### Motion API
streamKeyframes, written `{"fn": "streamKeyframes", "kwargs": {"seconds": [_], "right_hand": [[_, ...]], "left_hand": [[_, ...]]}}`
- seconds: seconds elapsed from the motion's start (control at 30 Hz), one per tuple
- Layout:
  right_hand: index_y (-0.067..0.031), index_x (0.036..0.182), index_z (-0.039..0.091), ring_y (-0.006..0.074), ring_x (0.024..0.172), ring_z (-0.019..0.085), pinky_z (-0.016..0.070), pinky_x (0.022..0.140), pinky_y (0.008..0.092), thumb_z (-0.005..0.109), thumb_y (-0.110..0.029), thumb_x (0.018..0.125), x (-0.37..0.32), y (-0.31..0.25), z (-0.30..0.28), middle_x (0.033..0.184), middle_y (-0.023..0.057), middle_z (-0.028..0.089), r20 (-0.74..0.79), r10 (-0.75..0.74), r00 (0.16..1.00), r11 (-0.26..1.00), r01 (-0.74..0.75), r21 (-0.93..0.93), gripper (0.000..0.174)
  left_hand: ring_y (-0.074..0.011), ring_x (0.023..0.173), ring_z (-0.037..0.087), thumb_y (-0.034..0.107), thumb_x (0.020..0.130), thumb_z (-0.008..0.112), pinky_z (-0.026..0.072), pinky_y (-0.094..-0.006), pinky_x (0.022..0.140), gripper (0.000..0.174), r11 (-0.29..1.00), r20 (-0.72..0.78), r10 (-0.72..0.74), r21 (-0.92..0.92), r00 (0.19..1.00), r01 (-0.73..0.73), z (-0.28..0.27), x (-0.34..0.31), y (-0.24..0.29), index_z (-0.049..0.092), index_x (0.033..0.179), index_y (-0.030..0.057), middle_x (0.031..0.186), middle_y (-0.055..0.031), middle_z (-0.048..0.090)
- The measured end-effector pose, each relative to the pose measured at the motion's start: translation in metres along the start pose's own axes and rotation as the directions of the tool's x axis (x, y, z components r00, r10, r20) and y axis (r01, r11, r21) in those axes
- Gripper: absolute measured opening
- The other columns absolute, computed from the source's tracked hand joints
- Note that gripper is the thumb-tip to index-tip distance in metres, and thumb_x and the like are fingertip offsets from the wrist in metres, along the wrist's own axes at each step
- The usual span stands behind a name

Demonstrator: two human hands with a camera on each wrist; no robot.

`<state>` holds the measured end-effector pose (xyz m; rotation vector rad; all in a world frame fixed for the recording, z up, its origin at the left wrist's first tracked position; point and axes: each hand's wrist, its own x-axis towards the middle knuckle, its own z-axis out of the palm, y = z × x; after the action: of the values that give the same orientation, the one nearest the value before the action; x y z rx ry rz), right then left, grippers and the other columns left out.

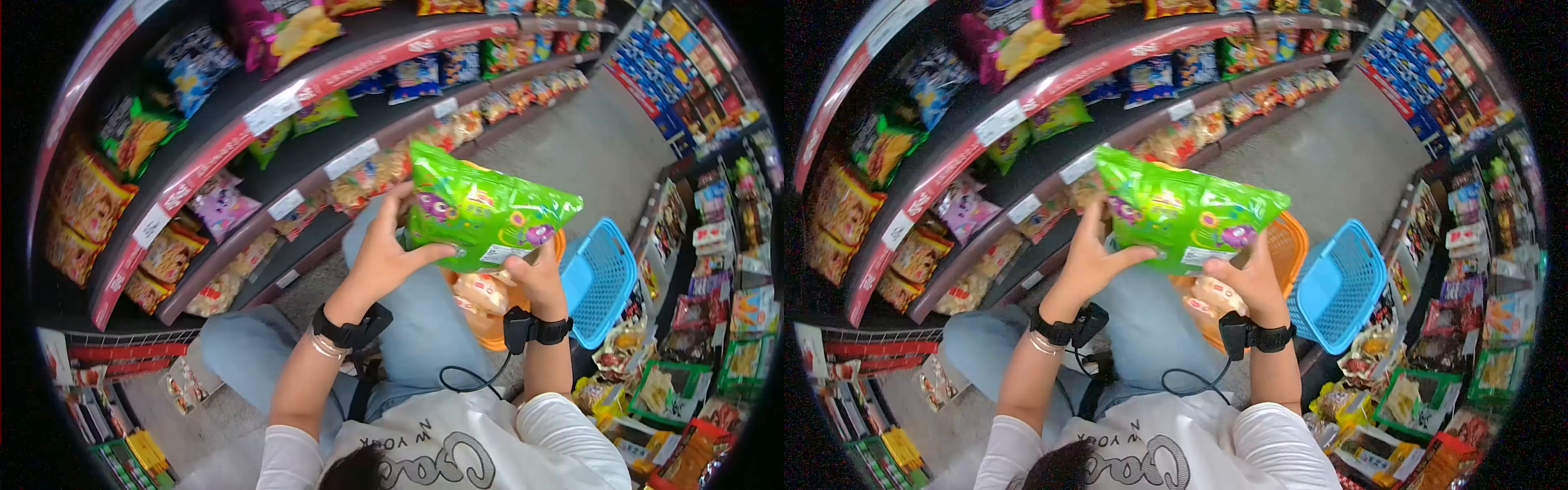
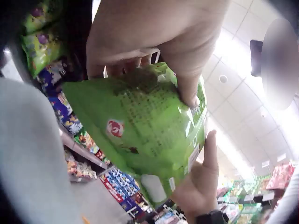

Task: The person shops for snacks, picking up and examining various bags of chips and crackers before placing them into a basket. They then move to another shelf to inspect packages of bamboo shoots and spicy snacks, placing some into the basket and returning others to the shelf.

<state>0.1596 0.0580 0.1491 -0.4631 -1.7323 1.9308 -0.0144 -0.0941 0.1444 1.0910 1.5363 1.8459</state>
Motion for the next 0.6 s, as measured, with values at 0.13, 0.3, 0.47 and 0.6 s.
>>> {"fn": "streamKeyframes", "kwargs": {"seconds": [0.13,0.3,0.47,0.6], "right_hand": [[-0.0057,0.135,0.029,0.0185,0.117,0.046,0.0366,0.1,0.0339,0.074,-0.007,0.074,-0.018,-0.004,-0.044,0.124,0.0072,0.047,-0.143,-0.07,0.987,0.997,0.063,-0.051,0.076],[-0.0049,0.125,0.042,0.0156,0.108,0.052,0.0415,0.093,0.0299,0.073,-0.004,0.073,-0.032,0.022,-0.104,0.115,0.0048,0.053,-0.292,-0.009,0.956,0.964,-0.068,-0.256,0.062],[-0.0032,0.117,0.049,0.0144,0.1,0.054,0.0436,0.087,0.0276,0.07,-0.001,0.075,-0.029,0.093,-0.153,0.109,0.0047,0.056,-0.446,0.014,0.895,0.97,-0.12,-0.21,0.047],[-0.0012,0.113,0.054,0.0192,0.109,0.052,0.0423,0.091,0.0296,0.069,0.0,0.076,-0.015,0.188,-0.199,0.118,0.0107,0.056,-0.503,0.164,0.849,0.961,-0.253,-0.115,0.04]], "left_hand": [[-0.027,0.118,0.046,0.016,0.07,0.077,0.0357,-0.0373,0.1,0.066,0.951,0.131,0.081,0.288,0.988,-0.116,0.055,0.023,-0.022,0.044,0.126,0.001,0.126,-0.0146,0.048],[-0.0337,0.118,0.045,0.022,0.075,0.073,0.0356,-0.0391,0.1,0.062,0.866,0.188,0.004,0.49,0.982,-0.098,0.111,0.026,-0.09,0.046,0.127,0.0009,0.127,-0.0191,0.047],[-0.0282,0.116,0.048,0.021,0.08,0.069,0.0389,-0.038,0.096,0.053,0.944,0.198,-0.291,0.216,0.936,0.248,0.126,0.023,-0.132,0.048,0.127,0.0057,0.127,-0.016,0.049],[-0.0198,0.112,0.051,0.02,0.085,0.063,0.0418,-0.0339,0.092,0.044,0.825,0.254,-0.519,-0.099,0.816,0.556,0.116,0.027,-0.138,0.051,0.125,0.0079,0.126,-0.0106,0.052]]}}
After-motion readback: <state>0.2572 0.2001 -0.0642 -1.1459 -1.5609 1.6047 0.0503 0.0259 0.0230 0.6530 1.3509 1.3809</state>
